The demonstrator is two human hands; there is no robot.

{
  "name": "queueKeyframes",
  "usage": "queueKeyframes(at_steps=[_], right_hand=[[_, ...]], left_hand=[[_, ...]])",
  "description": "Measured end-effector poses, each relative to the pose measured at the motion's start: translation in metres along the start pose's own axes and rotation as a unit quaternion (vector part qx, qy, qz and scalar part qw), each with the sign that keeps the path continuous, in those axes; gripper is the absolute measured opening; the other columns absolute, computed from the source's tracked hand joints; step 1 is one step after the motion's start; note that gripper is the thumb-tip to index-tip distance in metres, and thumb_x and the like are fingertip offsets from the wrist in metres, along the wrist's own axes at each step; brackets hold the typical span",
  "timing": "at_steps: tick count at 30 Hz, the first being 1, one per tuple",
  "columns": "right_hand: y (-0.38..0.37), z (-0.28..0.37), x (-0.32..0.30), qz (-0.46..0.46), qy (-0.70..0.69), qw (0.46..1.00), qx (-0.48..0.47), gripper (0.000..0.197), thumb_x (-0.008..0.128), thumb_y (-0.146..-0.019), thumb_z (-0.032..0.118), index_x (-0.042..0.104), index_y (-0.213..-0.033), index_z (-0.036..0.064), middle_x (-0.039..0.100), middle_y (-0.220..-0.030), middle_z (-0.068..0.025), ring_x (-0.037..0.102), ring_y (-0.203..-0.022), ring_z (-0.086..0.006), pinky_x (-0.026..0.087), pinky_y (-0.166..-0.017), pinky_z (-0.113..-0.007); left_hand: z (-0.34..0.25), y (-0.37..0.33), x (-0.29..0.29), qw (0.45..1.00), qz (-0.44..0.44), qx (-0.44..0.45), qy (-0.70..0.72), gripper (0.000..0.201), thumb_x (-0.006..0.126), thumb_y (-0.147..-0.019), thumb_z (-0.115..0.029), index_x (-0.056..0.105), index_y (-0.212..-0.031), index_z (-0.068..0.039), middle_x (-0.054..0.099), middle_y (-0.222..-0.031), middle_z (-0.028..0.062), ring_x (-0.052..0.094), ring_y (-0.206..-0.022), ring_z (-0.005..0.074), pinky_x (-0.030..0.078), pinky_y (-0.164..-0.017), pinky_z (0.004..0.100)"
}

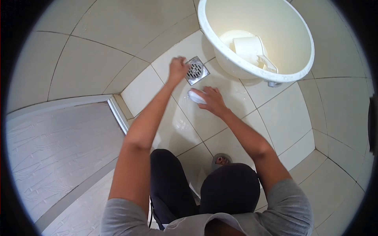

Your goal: The person wipes the surfaces of a toilet with a cloth and scrubs a floor drain and the surrounding tiled floor with a brush while pouring water from a bucket.

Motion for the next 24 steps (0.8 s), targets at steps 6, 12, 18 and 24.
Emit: queueKeyframes(at_steps=[6, 12, 18, 24], right_hand=[[0.133, -0.046, -0.035, -0.315, 0.035, 0.900, 0.298, 0.067, 0.069, -0.064, 0.016, 0.043, -0.124, 0.0026, 0.052, -0.090, -0.0143, 0.048, -0.086, -0.0332, 0.038, -0.073, -0.044], [0.081, -0.050, -0.040, -0.189, 0.047, 0.957, 0.217, 0.072, 0.071, -0.062, 0.015, 0.042, -0.128, 0.0105, 0.050, -0.090, -0.0124, 0.048, -0.084, -0.0290, 0.037, -0.074, -0.040], [0.026, -0.036, -0.066, -0.275, 0.096, 0.948, 0.128, 0.077, 0.073, -0.061, 0.019, 0.040, -0.131, 0.0174, 0.047, -0.092, -0.0055, 0.045, -0.090, -0.0226, 0.032, -0.082, -0.037], [0.019, -0.044, -0.080, -0.269, 0.122, 0.950, 0.102, 0.078, 0.074, -0.060, 0.020, 0.040, -0.131, 0.0210, 0.048, -0.096, -0.0038, 0.046, -0.094, -0.0202, 0.029, -0.086, -0.040]], left_hand=[[0.018, 0.007, 0.071, 0.990, -0.046, 0.051, -0.123, 0.070, 0.085, -0.044, -0.025, 0.052, -0.098, 0.006, 0.045, -0.099, 0.0207, 0.050, -0.090, 0.0363, 0.044, -0.082, 0.0409], [0.010, -0.011, 0.071, 0.993, 0.054, -0.027, -0.100, 0.081, 0.086, -0.040, -0.025, 0.045, -0.102, 0.007, 0.039, -0.105, 0.0200, 0.043, -0.100, 0.0350, 0.040, -0.085, 0.0445], [0.014, -0.010, 0.067, 0.990, 0.021, 0.045, -0.136, 0.080, 0.087, -0.039, -0.024, 0.048, -0.103, 0.004, 0.042, -0.105, 0.0180, 0.043, -0.100, 0.0338, 0.041, -0.084, 0.0439], [0.022, -0.018, 0.056, 0.987, 0.059, 0.088, -0.123, 0.069, 0.085, -0.043, -0.019, 0.050, -0.100, 0.000, 0.045, -0.104, 0.0163, 0.046, -0.098, 0.0327, 0.044, -0.082, 0.0412]])
Point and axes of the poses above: each hand's wrist, its own y-axis away from the middle knuckle, its own x-axis out of the palm, z = x × y, the point moved 3 cm from there along -y, towards the middle knuckle
